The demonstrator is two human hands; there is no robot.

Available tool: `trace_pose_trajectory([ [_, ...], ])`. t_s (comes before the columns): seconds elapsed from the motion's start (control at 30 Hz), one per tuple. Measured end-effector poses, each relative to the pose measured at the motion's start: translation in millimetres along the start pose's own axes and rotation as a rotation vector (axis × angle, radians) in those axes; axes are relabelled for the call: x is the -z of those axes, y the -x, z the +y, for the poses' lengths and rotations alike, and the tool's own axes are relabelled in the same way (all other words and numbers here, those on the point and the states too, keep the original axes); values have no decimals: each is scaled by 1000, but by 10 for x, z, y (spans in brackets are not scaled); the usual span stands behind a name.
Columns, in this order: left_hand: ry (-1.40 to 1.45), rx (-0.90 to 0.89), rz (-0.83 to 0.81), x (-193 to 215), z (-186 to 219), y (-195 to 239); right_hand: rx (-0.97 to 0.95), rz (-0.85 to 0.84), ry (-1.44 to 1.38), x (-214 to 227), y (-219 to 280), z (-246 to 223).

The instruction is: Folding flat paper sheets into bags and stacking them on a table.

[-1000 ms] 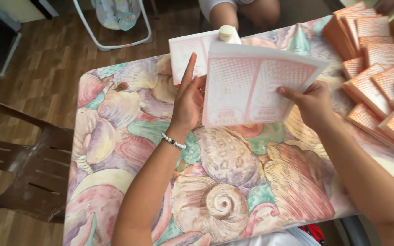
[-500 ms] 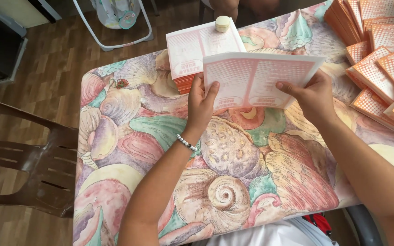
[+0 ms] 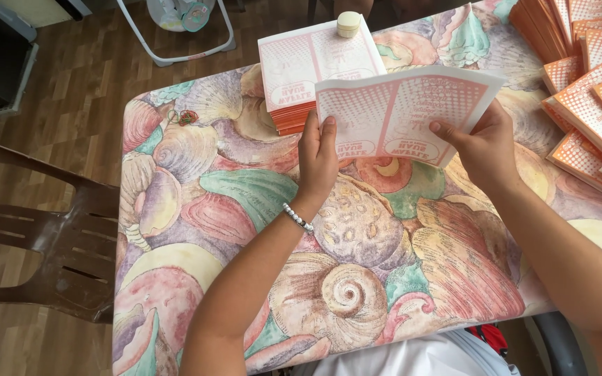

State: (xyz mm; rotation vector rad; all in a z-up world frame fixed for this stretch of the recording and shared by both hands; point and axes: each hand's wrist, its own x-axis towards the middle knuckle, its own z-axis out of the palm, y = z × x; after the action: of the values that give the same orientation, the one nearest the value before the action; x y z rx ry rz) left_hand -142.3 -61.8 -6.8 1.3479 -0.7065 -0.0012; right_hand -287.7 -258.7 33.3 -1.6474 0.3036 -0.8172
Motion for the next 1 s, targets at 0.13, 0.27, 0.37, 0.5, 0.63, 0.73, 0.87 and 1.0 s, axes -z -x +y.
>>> trace_pose_trajectory([
  [0.13,-55,39,47,-43,337,26,-7,-63,8,90,-28,24],
  [0.27,-49,61,83,-64,312,46,8,-86,10,75,-26,19],
  [0.37,-60,76,93,-67,226,50,8,-75,44,92,-26,104],
  [0.5,-112,137,116,-65,116,45,-29,-56,39,82,-22,96],
  [0.63,-27,-14,77,23,-357,64,18,-31,37,109,-19,288],
  [0.73,-56,-17,100,1,-717,96,39,-27,56,136,-35,358],
  [0.87,-57,-14,105,-45,-263,104,24,-46,56,126,2,214],
  [1.0,-71,-9,91,-40,-149,86,27,-73,94,123,-28,344],
])
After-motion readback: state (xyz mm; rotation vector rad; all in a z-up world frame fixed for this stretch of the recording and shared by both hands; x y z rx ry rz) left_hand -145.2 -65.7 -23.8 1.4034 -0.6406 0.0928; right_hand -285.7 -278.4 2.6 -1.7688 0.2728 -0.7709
